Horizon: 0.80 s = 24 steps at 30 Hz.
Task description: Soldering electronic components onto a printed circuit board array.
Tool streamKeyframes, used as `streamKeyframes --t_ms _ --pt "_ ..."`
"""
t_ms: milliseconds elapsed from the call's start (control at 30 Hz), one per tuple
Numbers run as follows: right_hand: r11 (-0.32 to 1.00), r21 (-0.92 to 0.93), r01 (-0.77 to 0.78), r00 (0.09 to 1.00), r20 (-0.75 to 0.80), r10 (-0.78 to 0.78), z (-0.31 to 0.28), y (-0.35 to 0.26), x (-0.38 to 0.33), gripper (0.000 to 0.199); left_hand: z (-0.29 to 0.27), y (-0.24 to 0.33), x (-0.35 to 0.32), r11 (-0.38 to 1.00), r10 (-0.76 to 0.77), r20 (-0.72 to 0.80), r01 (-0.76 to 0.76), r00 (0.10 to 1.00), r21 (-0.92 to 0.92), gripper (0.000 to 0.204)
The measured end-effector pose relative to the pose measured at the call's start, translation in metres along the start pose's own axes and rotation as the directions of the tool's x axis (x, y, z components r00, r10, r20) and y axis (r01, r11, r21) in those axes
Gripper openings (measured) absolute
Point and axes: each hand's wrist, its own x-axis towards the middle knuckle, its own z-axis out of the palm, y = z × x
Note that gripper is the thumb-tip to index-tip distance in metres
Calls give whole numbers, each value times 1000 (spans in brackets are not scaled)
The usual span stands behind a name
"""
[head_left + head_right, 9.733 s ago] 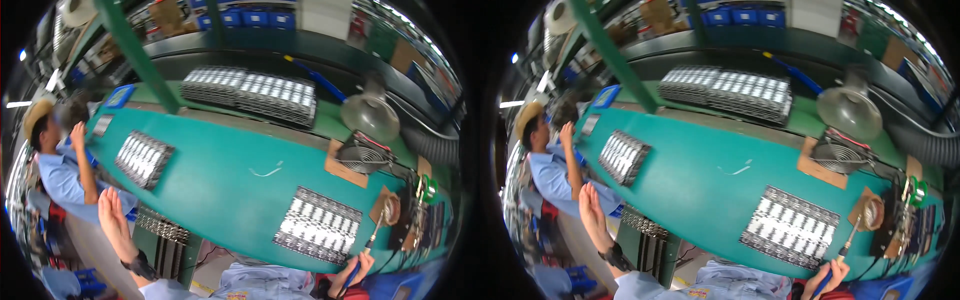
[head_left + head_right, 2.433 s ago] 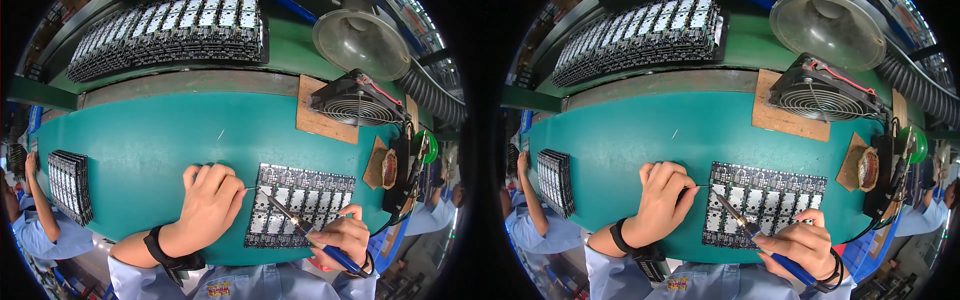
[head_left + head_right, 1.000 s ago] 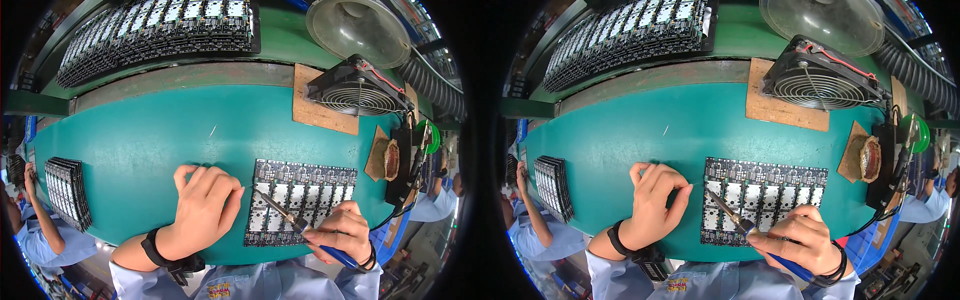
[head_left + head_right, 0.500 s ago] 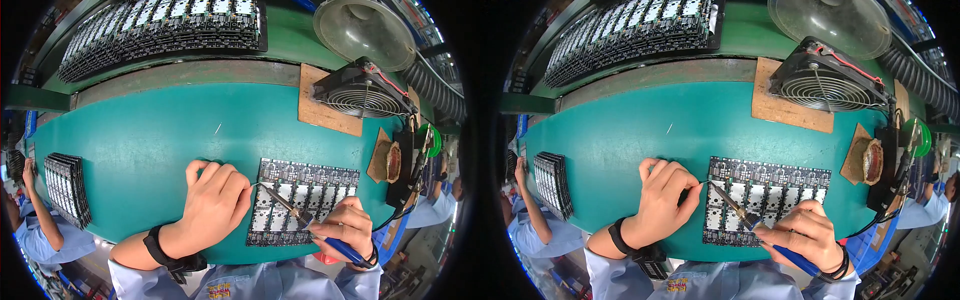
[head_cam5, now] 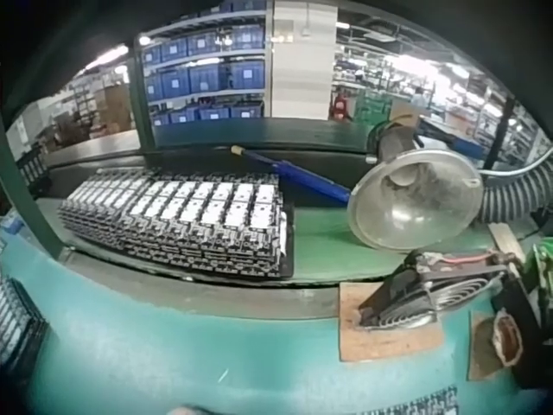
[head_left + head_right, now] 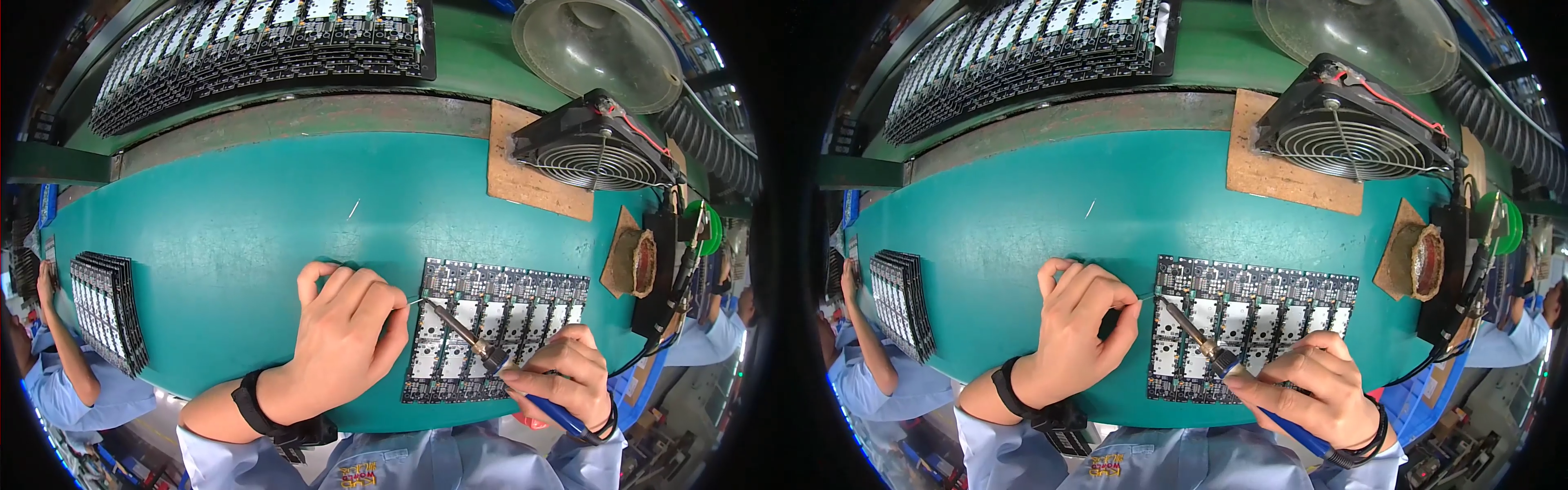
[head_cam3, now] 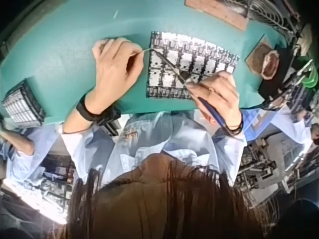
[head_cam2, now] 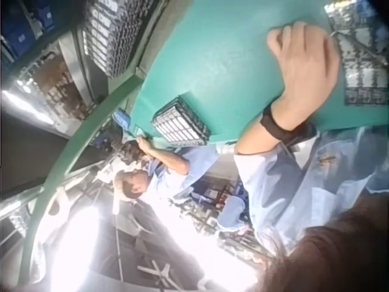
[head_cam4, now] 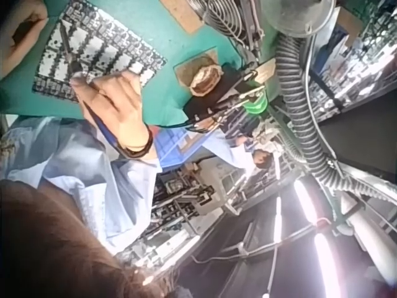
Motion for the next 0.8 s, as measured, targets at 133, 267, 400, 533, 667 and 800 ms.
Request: streamKeyframes --t_ms 133,267,400,533,667,800 --pt "1000 1 20 1000 -3 -20 1 0 1 43 -1 -1 -1 1000 -6 -5 6 1000 2 17" --pt "999 22 37 999 -26 -37 3 2 0 44 -3 -1 -2 1000 7 -10 -7 1000 22 18" --pt "999 42 32 998 -49 -30 4 2 0 44 -3 -2 -4 1000 -4 -16 4 1000 -1 19" --pt "996 77 32 999 -43 -28 1 1 -5 36 -3 -3 -4 1000 6 -34 -6 999 9 16" --pt "994 109 -13 997 -78 22 -12 4 -25 27 -4 -4 -3 1000 5 -5 -5 1000 -1 16" --pt "954 235 -185 890 -371 264 -14 4 -72 24 -6 0 -2 1000 27 10 -27 1000 16 16"
